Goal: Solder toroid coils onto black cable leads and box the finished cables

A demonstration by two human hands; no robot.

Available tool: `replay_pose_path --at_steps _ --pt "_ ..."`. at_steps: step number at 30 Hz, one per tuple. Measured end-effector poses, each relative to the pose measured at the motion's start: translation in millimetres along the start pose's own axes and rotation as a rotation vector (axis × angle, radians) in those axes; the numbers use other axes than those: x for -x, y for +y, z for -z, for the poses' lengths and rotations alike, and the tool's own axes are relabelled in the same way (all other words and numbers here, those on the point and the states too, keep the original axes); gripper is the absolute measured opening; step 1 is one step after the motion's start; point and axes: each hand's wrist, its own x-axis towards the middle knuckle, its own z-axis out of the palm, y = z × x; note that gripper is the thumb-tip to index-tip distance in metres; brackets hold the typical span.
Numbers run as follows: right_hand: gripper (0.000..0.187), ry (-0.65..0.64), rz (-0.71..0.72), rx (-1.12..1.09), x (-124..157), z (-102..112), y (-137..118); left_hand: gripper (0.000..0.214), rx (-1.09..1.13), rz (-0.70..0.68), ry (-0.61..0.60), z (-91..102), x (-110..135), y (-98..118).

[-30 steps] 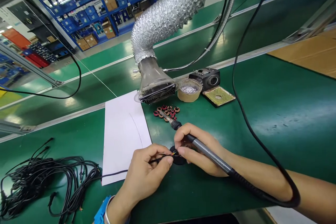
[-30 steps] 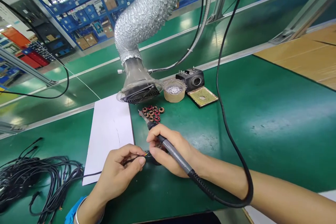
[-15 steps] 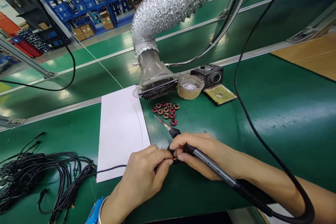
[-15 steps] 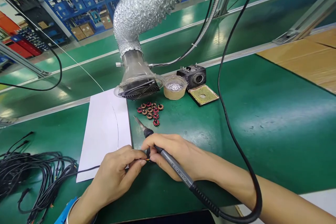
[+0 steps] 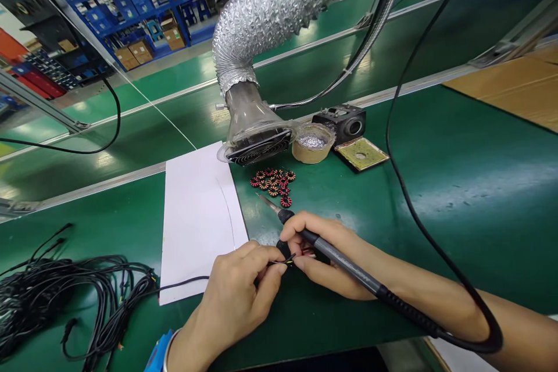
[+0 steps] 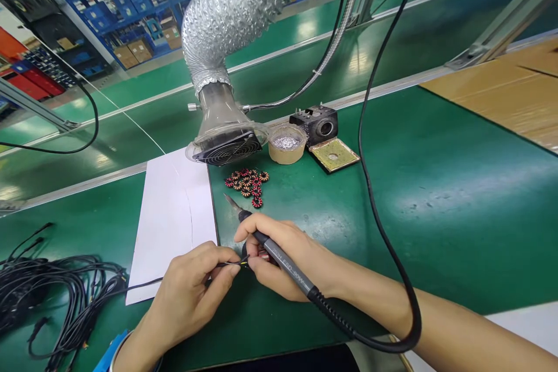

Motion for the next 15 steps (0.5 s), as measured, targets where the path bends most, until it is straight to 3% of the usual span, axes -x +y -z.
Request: replay_pose_path --at_steps 8,15 --pt "0.03 0.018 -0.04 -0.052 -0.7 -4.6 2.5 0.017 0.014 -0.006 -0.01 -4.2 2.0 -2.8" --pt "0.031 -0.023 -0.054 -0.11 -0.3 -1.9 0.0 0.012 0.088 0.015 0.071 -7.3 1.1 -1.9"
